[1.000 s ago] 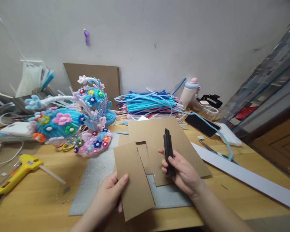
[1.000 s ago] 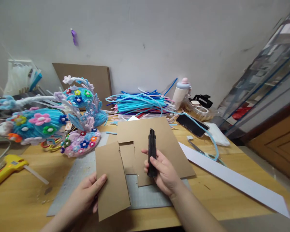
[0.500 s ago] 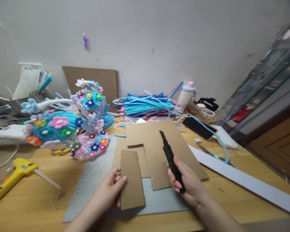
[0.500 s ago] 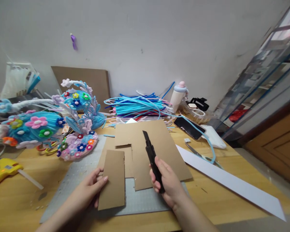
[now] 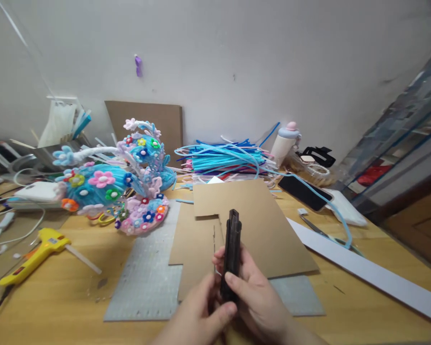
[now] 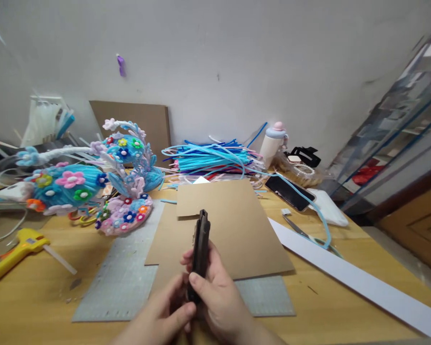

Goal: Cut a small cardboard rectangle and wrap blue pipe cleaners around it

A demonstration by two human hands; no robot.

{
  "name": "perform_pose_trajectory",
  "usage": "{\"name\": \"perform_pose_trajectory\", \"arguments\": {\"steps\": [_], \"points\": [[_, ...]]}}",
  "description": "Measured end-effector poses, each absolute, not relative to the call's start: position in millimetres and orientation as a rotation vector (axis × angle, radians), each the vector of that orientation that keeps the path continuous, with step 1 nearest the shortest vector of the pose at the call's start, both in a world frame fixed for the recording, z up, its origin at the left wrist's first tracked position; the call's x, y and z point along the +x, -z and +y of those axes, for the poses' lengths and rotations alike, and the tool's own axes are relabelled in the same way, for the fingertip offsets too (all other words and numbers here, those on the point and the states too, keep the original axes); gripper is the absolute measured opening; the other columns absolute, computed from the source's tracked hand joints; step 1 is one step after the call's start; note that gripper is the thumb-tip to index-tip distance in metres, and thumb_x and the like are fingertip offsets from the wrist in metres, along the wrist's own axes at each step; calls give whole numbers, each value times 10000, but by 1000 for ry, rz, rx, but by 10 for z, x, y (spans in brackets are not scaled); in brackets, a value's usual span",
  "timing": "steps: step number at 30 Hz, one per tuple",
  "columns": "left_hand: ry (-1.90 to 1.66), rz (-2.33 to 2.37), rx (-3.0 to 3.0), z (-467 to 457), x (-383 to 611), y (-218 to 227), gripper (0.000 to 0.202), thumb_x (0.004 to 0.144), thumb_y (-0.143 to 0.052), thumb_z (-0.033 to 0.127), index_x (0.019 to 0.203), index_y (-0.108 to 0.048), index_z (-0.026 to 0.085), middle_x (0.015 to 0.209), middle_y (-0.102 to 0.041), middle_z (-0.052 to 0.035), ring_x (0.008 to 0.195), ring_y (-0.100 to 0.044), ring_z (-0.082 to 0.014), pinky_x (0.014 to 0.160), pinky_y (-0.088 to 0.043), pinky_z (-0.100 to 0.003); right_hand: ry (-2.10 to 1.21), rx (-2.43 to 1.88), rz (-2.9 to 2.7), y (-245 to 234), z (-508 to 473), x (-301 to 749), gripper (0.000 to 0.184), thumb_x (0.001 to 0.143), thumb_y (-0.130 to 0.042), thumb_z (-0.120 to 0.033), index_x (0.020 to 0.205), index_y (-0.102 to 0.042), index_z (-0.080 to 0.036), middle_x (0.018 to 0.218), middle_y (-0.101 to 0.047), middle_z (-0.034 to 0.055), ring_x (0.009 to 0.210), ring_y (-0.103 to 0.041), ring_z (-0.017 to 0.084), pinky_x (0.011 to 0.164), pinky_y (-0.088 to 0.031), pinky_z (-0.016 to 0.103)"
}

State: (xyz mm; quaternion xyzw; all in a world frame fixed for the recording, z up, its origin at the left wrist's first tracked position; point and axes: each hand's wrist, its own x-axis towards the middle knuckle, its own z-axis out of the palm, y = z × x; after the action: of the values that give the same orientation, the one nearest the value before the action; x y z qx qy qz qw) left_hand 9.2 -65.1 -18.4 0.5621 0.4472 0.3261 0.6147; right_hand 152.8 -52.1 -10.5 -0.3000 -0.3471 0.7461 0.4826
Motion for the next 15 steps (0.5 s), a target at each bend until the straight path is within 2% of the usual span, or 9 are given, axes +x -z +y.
{"name": "perform_pose_trajectory", "arguments": {"steps": [2,4,6,8,10,12,15], "points": [[-842,992,1134,-715,115,259,313,787,-597,417,1025,-572,214,878,-614,-56,782,-567,-178,722,-446,-298,-1832,-706,-976,100,-540,1444,547,780,-646,-337,1265,-395,-360,1226,-489,49,1024,-536,192,842,-444,335],[-911,1005,933,-803,6,314,368,764,-609,479,1034,-538,239,703,-566,6,570,-516,-118,546,-426,-240,-1828,-699,-1161,109,-536,1460,680,781,-647,-363,1356,-284,-387,1331,-426,53,1188,-444,214,987,-349,377],[-974,1050,699,-916,-212,344,425,728,-599,571,999,-497,260,522,-425,80,365,-332,-65,368,-283,-191,-1810,-757,-1264,133,-520,1570,674,811,-604,-396,1384,-248,-390,1355,-407,61,1229,-411,227,1032,-289,406],[-1071,1148,506,-1014,-488,342,433,708,-558,647,812,-455,240,495,-385,91,320,-262,-43,323,-216,-177,-1765,-881,-1286,161,-513,1733,522,861,-524,-411,1348,-340,-371,1272,-478,77,1111,-508,228,985,-338,422],[-1167,1264,381,-1046,-779,307,504,681,-560,675,658,-339,222,481,-369,93,309,-254,-40,300,-220,-176,-1699,-977,-1296,182,-528,1894,383,878,-492,-402,1255,-470,-341,1137,-562,80,957,-571,215,917,-391,417],[-1292,1396,348,-977,-1068,241,537,659,-593,661,636,-287,220,461,-341,105,308,-257,-46,286,-224,-169,-1645,-1047,-1302,189,-567,2011,286,867,-509,-394,1135,-570,-317,1018,-611,73,849,-585,206,856,-426,401],[-1334,1581,511,-693,-1488,101,451,738,-565,573,649,-305,216,454,-366,104,333,-333,-61,312,-292,-172,-1613,-1132,-1292,191,-639,2099,200,837,-549,-401,971,-646,-289,864,-638,63,742,-584,200,759,-462,375]]}}
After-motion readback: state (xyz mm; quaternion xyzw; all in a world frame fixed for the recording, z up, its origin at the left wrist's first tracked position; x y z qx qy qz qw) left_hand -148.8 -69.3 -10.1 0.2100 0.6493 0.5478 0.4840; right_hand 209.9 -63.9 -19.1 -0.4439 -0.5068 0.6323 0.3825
